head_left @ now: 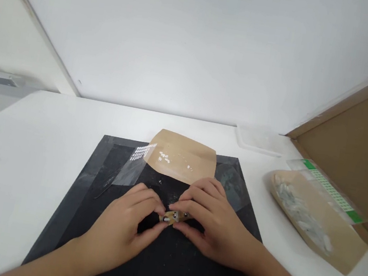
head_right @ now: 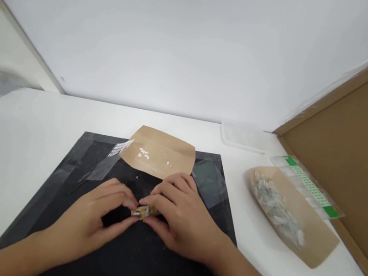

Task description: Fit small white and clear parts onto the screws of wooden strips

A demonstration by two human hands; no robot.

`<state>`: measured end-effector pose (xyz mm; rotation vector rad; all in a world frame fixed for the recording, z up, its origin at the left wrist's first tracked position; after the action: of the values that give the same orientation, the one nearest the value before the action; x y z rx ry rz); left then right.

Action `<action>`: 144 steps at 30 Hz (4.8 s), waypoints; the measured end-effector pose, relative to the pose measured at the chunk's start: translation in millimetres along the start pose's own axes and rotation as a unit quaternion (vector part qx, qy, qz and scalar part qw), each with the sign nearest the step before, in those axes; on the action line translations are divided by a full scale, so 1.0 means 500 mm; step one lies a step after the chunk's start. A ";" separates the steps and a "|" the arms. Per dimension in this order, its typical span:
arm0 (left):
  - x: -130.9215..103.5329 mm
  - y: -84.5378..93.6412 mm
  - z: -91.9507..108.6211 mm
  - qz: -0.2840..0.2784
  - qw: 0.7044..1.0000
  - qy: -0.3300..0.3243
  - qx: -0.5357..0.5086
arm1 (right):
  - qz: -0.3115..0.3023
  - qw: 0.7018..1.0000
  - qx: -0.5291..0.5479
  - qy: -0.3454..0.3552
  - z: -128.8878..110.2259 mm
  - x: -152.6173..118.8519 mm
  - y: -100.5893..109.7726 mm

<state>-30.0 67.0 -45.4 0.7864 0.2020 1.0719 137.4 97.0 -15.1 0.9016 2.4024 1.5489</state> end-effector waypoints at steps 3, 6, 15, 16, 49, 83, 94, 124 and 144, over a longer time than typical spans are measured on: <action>0.001 -0.002 0.000 0.003 1.000 0.000 -0.004 | -0.003 1.000 0.007 0.000 0.003 0.000 -0.005; -0.001 -0.005 0.004 0.006 1.000 -0.003 -0.008 | -0.008 1.000 0.015 0.001 0.006 0.001 -0.009; -0.003 -0.010 0.008 -0.002 1.000 0.006 -0.008 | -0.018 0.999 0.026 0.010 0.009 -0.003 -0.012; -0.003 -0.010 0.007 -0.004 1.000 0.008 -0.007 | -0.015 0.999 0.028 0.010 0.010 -0.004 -0.012; 0.002 -0.006 0.006 -0.007 1.000 0.015 -0.021 | 0.027 0.996 0.052 -0.060 0.020 -0.001 -0.007; 0.010 0.013 -0.003 -0.066 0.998 0.003 -0.013 | -0.005 0.995 0.070 -0.069 0.024 -0.001 -0.013; 0.008 0.009 -0.008 -0.062 0.998 -0.001 0.002 | -0.005 0.995 0.074 -0.066 0.024 -0.002 -0.010; 0.000 0.002 -0.010 -0.050 0.999 0.001 0.022 | -0.016 1.000 -0.013 0.011 0.001 -0.011 0.040; -0.006 0.031 0.028 -0.016 0.992 -0.042 0.116 | 0.253 0.940 -0.167 -0.156 0.189 -0.092 0.189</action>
<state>-35.2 61.3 -25.6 1.0319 0.2691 0.9940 252.9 172.5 14.8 1.6220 1.6988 1.7307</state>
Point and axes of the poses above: each hand's wrist, its own x-axis towards the middle knuckle, its own y-axis out of the back of the hand, z = x × y, the point moved 7 cm from there along x, towards the middle knuckle, and after that the axes turned 6 degrees about -z, right-handed, at the moved point
